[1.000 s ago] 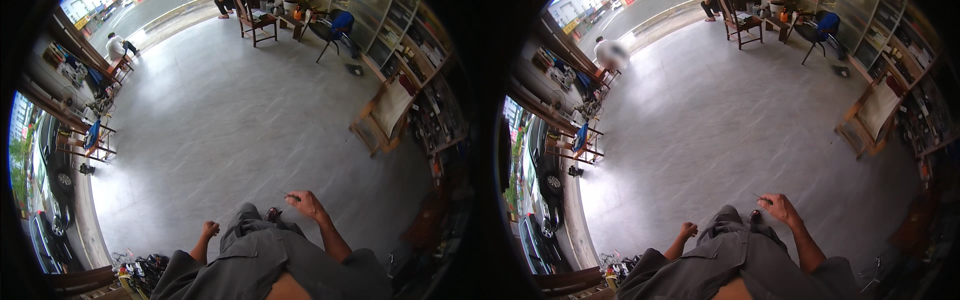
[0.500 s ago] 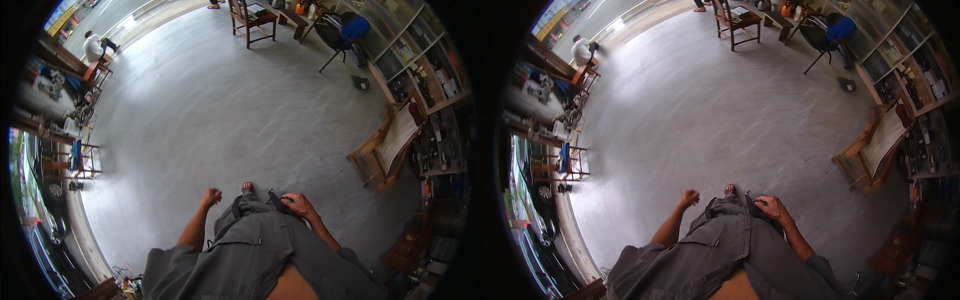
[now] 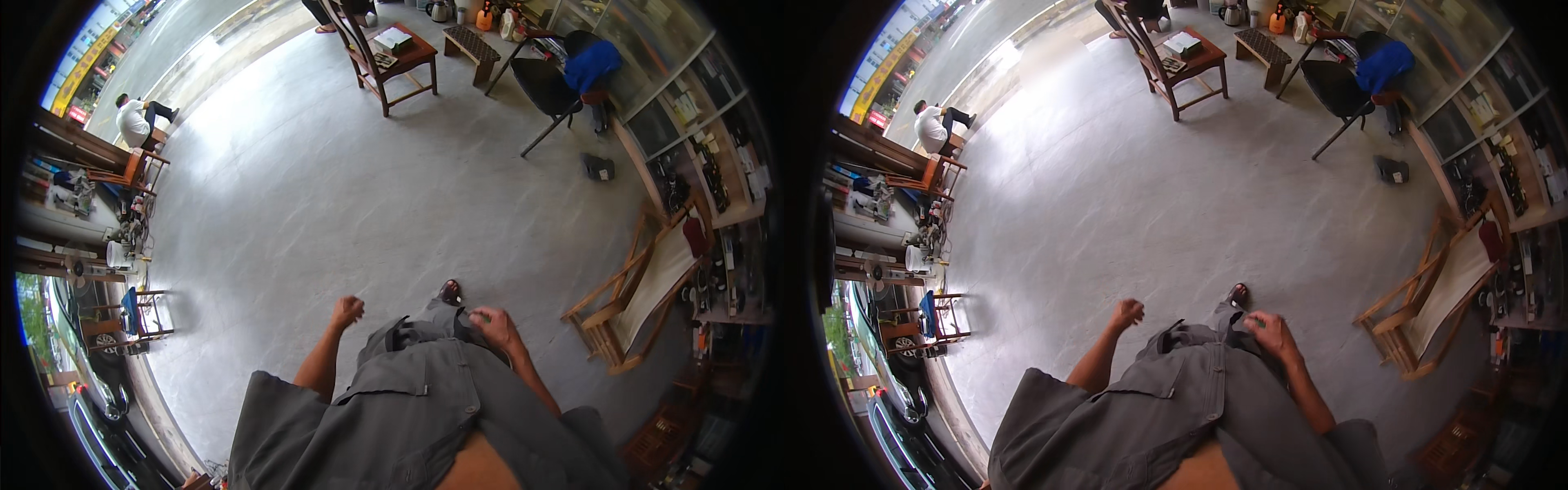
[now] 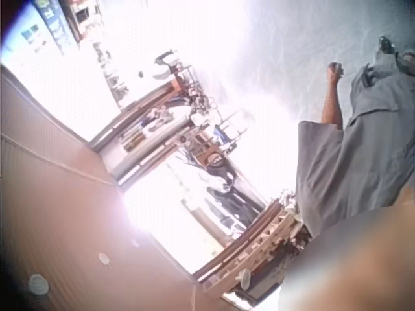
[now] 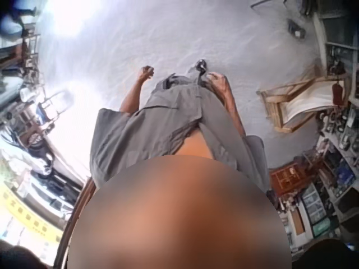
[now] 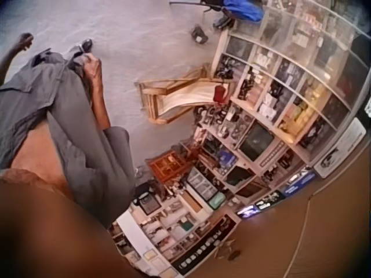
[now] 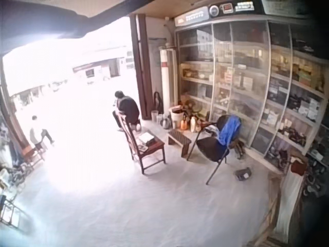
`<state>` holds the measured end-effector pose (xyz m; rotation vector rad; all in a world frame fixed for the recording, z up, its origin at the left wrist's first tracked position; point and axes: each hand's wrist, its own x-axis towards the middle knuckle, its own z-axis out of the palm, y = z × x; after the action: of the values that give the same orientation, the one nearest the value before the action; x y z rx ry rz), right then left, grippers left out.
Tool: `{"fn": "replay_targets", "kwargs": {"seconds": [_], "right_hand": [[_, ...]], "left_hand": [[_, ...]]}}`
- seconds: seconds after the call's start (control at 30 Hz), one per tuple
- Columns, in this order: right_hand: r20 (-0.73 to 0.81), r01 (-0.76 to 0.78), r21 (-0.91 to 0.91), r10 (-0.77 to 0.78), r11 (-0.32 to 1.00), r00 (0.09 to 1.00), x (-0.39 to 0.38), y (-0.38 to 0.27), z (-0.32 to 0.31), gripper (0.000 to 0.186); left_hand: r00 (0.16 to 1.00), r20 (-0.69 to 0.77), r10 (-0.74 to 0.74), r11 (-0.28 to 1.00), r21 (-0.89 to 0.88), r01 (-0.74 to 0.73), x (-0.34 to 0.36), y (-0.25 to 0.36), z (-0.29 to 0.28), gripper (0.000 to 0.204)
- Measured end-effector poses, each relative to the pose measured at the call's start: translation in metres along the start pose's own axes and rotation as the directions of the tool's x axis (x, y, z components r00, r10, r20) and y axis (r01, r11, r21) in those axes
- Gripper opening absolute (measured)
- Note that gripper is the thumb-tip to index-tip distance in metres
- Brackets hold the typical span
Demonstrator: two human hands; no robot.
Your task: The person sits cross-legged on a chair and uses a screwdriver to remove screws from a silver electronic device placed on a wooden table. After unscrewing several fasteners, the person lifts the device, inspects it, and then walks to a tool cabinet to retrieve another tool before returning to the table.
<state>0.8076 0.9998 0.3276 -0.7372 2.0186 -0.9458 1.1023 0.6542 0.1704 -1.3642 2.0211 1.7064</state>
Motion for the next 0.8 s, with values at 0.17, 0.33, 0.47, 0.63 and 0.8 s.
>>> {"fn": "replay_targets", "kwargs": {"seconds": [0.17,0.33,0.47,0.63,0.8], "right_hand": [[-0.051,0.055,-0.095,-0.060,0.994,0.997,0.136,-0.045,-0.129,0.041],[-0.034,0.042,-0.105,-0.046,0.994,0.998,0.274,-0.069,-0.208,0.040],[0.002,-0.059,-0.048,0.059,0.997,0.998,0.366,-0.063,-0.221,0.037],[0.182,0.030,-0.103,-0.011,0.994,0.983,0.454,-0.082,-0.252,0.034],[0.100,-0.118,-0.091,0.127,0.989,0.987,0.543,-0.119,-0.327,0.035]], "left_hand": [[0.998,0.047,0.049,0.997,0.055,-0.052,0.009,-0.027,0.060,0.031],[0.988,0.140,-0.063,0.998,-0.007,0.064,0.076,0.028,0.084,0.032],[0.995,0.054,0.088,0.976,0.197,-0.097,0.196,0.096,0.048,0.032],[0.999,-0.040,0.011,0.996,0.084,-0.008,0.388,0.250,-0.029,0.034],[0.948,-0.180,0.261,0.956,-0.086,-0.280,0.526,0.482,-0.085,0.034]]}}
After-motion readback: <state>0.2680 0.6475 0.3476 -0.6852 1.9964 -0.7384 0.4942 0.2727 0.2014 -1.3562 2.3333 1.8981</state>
